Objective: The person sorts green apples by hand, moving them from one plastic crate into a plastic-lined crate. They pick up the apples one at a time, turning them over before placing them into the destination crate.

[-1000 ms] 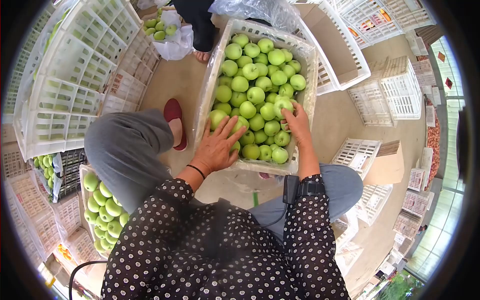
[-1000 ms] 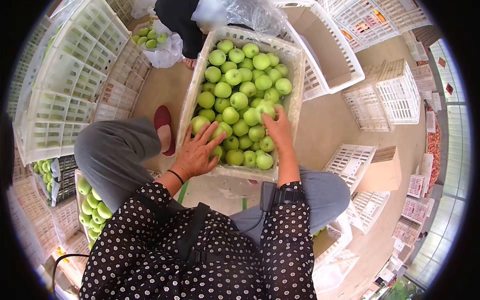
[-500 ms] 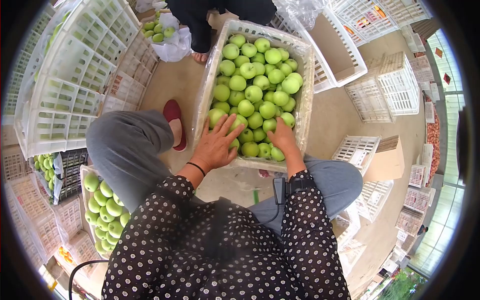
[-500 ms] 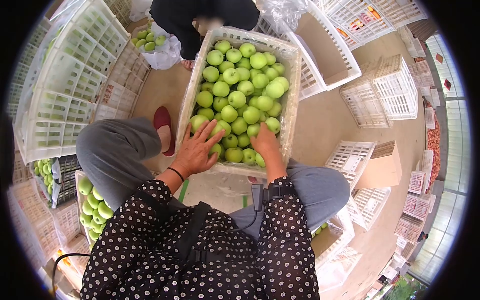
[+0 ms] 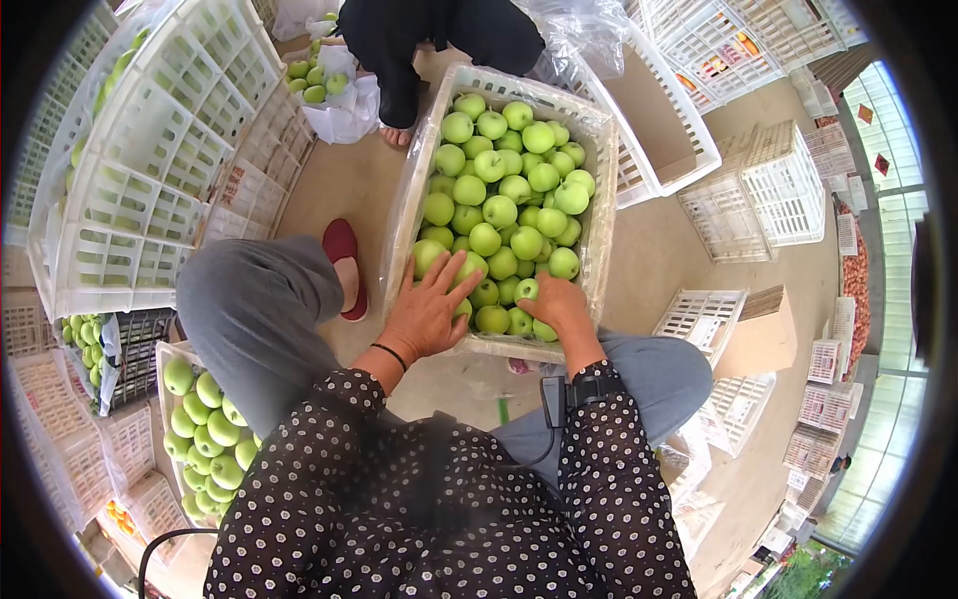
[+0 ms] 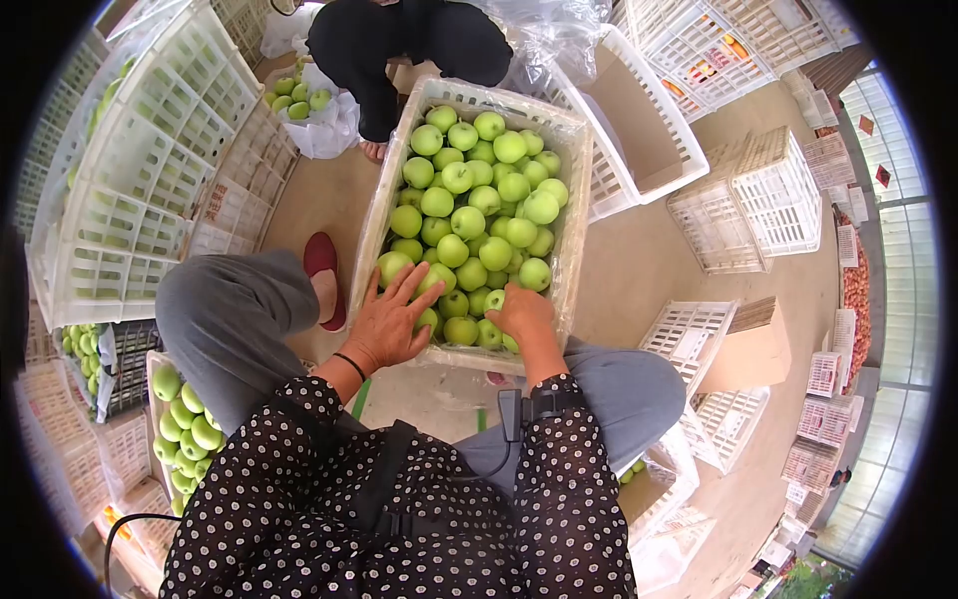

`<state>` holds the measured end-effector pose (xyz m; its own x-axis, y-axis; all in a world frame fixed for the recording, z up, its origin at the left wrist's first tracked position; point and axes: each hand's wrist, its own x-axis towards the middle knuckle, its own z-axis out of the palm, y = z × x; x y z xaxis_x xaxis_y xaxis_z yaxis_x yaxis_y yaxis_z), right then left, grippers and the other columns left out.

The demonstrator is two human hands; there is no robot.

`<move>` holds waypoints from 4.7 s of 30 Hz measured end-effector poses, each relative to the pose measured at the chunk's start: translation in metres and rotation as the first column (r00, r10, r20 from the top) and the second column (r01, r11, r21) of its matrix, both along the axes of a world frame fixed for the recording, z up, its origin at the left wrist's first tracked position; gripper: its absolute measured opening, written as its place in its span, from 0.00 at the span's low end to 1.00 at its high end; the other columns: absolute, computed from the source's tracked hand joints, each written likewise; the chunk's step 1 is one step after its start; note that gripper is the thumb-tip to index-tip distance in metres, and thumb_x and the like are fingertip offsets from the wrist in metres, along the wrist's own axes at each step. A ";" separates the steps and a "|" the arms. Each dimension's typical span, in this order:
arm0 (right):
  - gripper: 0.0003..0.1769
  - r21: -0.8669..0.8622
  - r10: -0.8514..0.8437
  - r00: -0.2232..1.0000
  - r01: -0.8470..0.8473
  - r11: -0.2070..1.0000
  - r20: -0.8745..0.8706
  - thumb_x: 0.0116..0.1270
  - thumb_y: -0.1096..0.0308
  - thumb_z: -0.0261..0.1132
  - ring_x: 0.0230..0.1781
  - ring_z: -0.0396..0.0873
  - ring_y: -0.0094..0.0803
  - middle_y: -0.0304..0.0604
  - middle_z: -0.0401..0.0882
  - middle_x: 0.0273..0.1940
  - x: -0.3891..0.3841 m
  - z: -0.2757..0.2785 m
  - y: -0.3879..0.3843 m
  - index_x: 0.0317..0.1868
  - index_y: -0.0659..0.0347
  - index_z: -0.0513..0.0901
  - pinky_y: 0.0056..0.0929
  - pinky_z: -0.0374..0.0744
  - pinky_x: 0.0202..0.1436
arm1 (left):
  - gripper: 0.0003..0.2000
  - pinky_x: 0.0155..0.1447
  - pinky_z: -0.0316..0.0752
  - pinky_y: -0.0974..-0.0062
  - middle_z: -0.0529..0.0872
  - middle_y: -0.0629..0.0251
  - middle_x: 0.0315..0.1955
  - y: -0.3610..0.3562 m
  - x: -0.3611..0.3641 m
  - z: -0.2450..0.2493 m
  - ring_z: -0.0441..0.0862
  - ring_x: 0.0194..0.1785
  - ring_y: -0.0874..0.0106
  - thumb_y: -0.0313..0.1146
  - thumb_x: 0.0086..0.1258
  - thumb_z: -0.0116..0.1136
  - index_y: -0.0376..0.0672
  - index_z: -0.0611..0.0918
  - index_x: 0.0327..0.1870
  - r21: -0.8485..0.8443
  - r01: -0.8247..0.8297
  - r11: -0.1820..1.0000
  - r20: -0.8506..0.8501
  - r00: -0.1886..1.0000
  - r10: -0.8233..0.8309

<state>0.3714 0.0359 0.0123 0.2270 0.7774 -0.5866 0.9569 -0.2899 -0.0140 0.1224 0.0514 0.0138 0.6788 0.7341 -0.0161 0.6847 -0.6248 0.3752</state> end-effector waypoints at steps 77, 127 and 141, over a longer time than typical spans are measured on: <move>0.28 -0.119 -0.277 0.341 0.417 0.901 -0.898 0.74 0.62 0.56 0.59 0.78 0.35 0.51 0.76 0.63 -0.010 -0.032 -0.005 0.70 0.67 0.70 0.32 0.81 0.58 | 0.38 0.82 0.40 0.50 0.59 0.57 0.77 -0.003 0.012 -0.016 0.51 0.81 0.57 0.43 0.64 0.61 0.48 0.63 0.76 0.058 0.105 0.993 0.036 0.994 -0.107; 0.39 -0.276 -0.465 0.262 0.532 0.801 -0.845 0.79 0.36 0.39 0.46 0.78 0.26 0.39 0.81 0.61 -0.004 -0.017 -0.013 0.69 0.60 0.74 0.23 0.66 0.41 | 0.30 0.65 0.63 0.55 0.79 0.56 0.50 -0.090 -0.368 0.090 0.76 0.59 0.54 0.29 0.50 0.70 0.45 0.72 0.57 -0.020 -0.579 0.815 -0.360 0.765 0.534; 0.50 -0.286 -0.419 0.362 0.367 0.885 -0.833 0.74 0.27 0.38 0.65 0.75 0.43 0.52 0.76 0.66 0.009 -0.007 0.002 0.70 0.67 0.71 0.37 0.72 0.64 | 0.32 0.66 0.66 0.56 0.77 0.54 0.51 -0.030 0.028 0.092 0.75 0.59 0.54 0.33 0.51 0.70 0.46 0.73 0.61 -0.130 0.128 0.983 0.279 0.956 -0.087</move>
<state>0.3809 0.0375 0.0051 -0.1352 0.7119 -0.6891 0.2277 -0.6546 -0.7209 0.1506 0.0210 0.1054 0.7471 0.6600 0.0788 0.4760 -0.6140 0.6297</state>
